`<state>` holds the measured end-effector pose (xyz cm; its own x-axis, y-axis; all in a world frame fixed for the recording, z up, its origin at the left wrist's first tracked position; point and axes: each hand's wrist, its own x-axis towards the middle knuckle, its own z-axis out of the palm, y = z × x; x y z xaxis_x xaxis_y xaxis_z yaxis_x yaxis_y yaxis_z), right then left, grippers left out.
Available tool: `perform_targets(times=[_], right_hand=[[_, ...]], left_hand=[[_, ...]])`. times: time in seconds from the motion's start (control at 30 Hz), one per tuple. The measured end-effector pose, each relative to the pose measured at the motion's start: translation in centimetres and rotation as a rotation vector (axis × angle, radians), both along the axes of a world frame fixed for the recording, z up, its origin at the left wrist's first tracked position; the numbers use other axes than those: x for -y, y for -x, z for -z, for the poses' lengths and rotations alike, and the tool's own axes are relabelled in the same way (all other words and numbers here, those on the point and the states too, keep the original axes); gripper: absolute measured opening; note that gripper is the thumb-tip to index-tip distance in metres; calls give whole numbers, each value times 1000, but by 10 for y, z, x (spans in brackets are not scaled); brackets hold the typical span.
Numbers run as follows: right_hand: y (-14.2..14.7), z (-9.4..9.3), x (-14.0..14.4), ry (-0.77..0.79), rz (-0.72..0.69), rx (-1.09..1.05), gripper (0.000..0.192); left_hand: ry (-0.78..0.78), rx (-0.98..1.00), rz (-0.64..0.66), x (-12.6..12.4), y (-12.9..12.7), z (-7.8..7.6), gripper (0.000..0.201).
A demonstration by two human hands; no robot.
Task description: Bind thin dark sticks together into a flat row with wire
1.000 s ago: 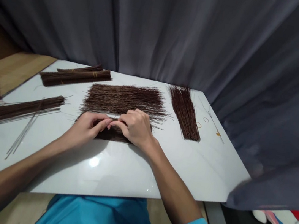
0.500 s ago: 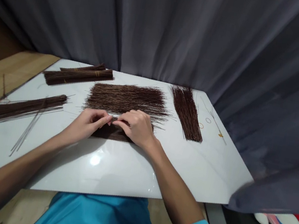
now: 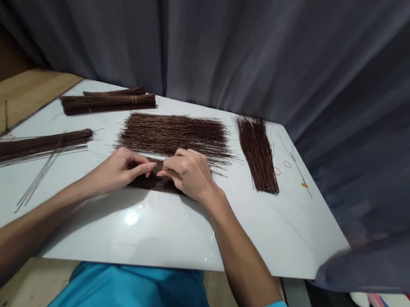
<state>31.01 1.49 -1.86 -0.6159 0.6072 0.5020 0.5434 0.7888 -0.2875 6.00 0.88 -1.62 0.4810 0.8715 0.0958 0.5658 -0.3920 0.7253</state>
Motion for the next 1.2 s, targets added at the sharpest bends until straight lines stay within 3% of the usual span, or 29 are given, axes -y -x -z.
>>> perform_targets(times=[0.3,0.6,0.83,1.2], right_hand=[[2,3,0,50,59,-88,23],[-6,2,-3,11,106,-96,42],[-7,2,-5,-20,106,-46,47],[-5,11,1,-34,238,57,44]], left_hand=[[-125,-18,92,2,2,0,41],[-284,10,165,-2,7,8,38],[-241,24,130,1,2,5,41],[-254,-39,147,-4,6,10,40]])
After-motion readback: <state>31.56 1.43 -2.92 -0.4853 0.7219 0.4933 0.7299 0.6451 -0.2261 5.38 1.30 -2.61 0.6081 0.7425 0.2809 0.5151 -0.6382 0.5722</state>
